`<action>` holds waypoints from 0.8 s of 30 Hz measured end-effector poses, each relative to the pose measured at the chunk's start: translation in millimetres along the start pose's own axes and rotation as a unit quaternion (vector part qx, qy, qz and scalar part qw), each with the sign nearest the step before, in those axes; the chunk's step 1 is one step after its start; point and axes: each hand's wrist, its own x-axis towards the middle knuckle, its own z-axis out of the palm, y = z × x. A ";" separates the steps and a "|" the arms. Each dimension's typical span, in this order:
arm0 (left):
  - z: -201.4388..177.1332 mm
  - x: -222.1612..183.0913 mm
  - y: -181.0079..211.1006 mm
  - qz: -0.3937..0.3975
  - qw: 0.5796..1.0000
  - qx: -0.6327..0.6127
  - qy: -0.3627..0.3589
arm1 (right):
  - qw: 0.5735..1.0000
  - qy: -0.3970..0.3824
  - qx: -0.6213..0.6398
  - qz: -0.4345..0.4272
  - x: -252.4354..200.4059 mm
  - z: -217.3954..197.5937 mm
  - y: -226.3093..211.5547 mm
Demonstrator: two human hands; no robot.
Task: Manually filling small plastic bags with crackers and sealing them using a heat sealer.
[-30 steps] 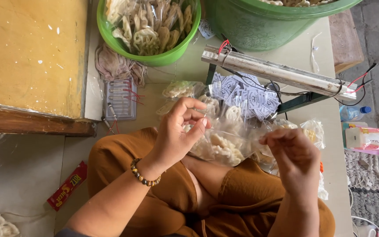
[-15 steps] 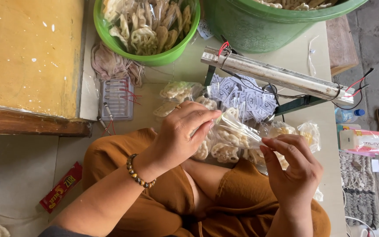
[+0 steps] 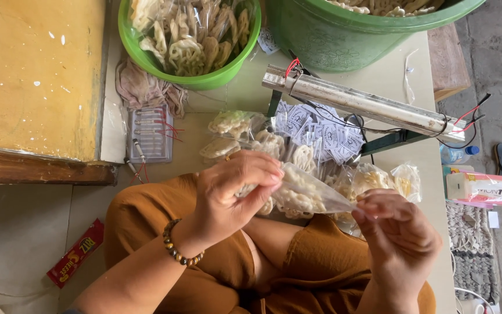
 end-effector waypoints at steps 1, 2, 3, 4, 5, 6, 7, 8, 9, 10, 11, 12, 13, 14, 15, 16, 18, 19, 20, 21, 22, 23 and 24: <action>-1.9 -1.7 4.7 -0.020 0.999 -0.048 -0.005 | 1.000 -0.008 0.003 -0.014 -0.1 0.6 -0.4; -3.6 -1.2 8.8 -0.021 0.999 -0.047 -0.004 | 1.000 -0.008 0.003 -0.014 -0.6 1.5 -1.3; -5.2 -0.8 12.9 -0.030 0.998 -0.051 -0.024 | 1.000 -0.014 0.006 -0.010 -1.1 2.3 -2.1; -7.1 -0.2 16.9 -0.039 0.997 -0.055 -0.043 | 1.000 -0.019 0.008 -0.006 -1.6 3.3 -3.0; -6.1 -1.7 14.6 -0.040 0.997 -0.055 -0.043 | 1.000 -0.020 0.008 -0.005 -0.7 3.5 -4.7; -5.0 -3.3 12.4 -0.052 0.996 -0.053 -0.051 | 0.999 -0.031 -0.012 0.009 0.1 3.5 -6.5; -4.0 -5.0 10.3 -0.063 0.995 -0.050 -0.059 | 0.998 -0.042 -0.031 0.023 0.9 3.6 -8.3; -7.1 -2.8 11.4 -0.064 0.995 -0.051 -0.058 | 0.998 -0.042 -0.032 0.024 3.7 -0.7 -3.6; -10.2 -0.7 12.7 -0.096 0.993 -0.030 -0.057 | 0.998 -0.052 -0.022 0.031 6.5 -5.1 1.1; -13.3 1.5 13.9 -0.128 0.990 -0.009 -0.056 | 0.997 -0.062 -0.011 0.037 9.5 -9.5 5.9; -11.0 1.1 10.3 -0.129 0.990 -0.009 -0.056 | 0.997 -0.063 -0.012 0.037 9.3 -5.2 2.4; -9.0 0.7 6.9 -0.124 0.991 -0.017 -0.049 | 0.996 -0.052 -0.021 0.065 8.6 -0.6 -1.0; -6.9 0.4 3.4 -0.118 0.992 -0.026 -0.042 | 0.994 -0.041 -0.031 0.093 8.0 4.0 -4.4; -8.8 2.5 7.0 -0.119 0.992 -0.026 -0.042 | 0.994 -0.041 -0.031 0.094 7.0 3.4 -7.1; -10.7 4.7 10.6 -0.142 0.988 -0.027 -0.045 | 0.994 -0.037 -0.063 0.087 6.0 2.8 -9.9; -12.2 6.9 14.2 -0.165 0.985 -0.029 -0.049 | 0.992 -0.033 -0.095 0.080 4.9 1.8 -12.9; -12.5 11.4 17.1 -0.163 0.985 -0.024 -0.058 | 0.986 -0.057 -0.131 0.087 8.7 3.0 -24.5; -12.7 14.0 18.6 -0.159 0.985 -0.020 -0.066 | 0.978 -0.081 -0.167 0.092 10.9 3.5 -30.3; -11.5 14.8 18.2 -0.158 0.985 -0.020 -0.067 | 0.978 -0.080 -0.167 0.091 7.2 0.9 -25.9; -10.3 15.8 17.8 -0.147 0.986 -0.023 -0.080 | 0.983 -0.078 -0.143 0.084 3.6 -1.7 -21.4; -9.3 16.8 17.3 -0.137 0.986 -0.026 -0.093 | 0.987 -0.076 -0.118 0.077 -0.2 -4.1 -17.0; -9.1 19.9 20.7 -0.136 0.986 -0.027 -0.094 | 0.987 -0.074 -0.118 0.077 4.4 1.9 -25.4; -8.8 22.8 24.2 -0.099 0.990 0.026 -0.099 | 0.972 -0.068 -0.224 0.025 8.7 7.8 -33.9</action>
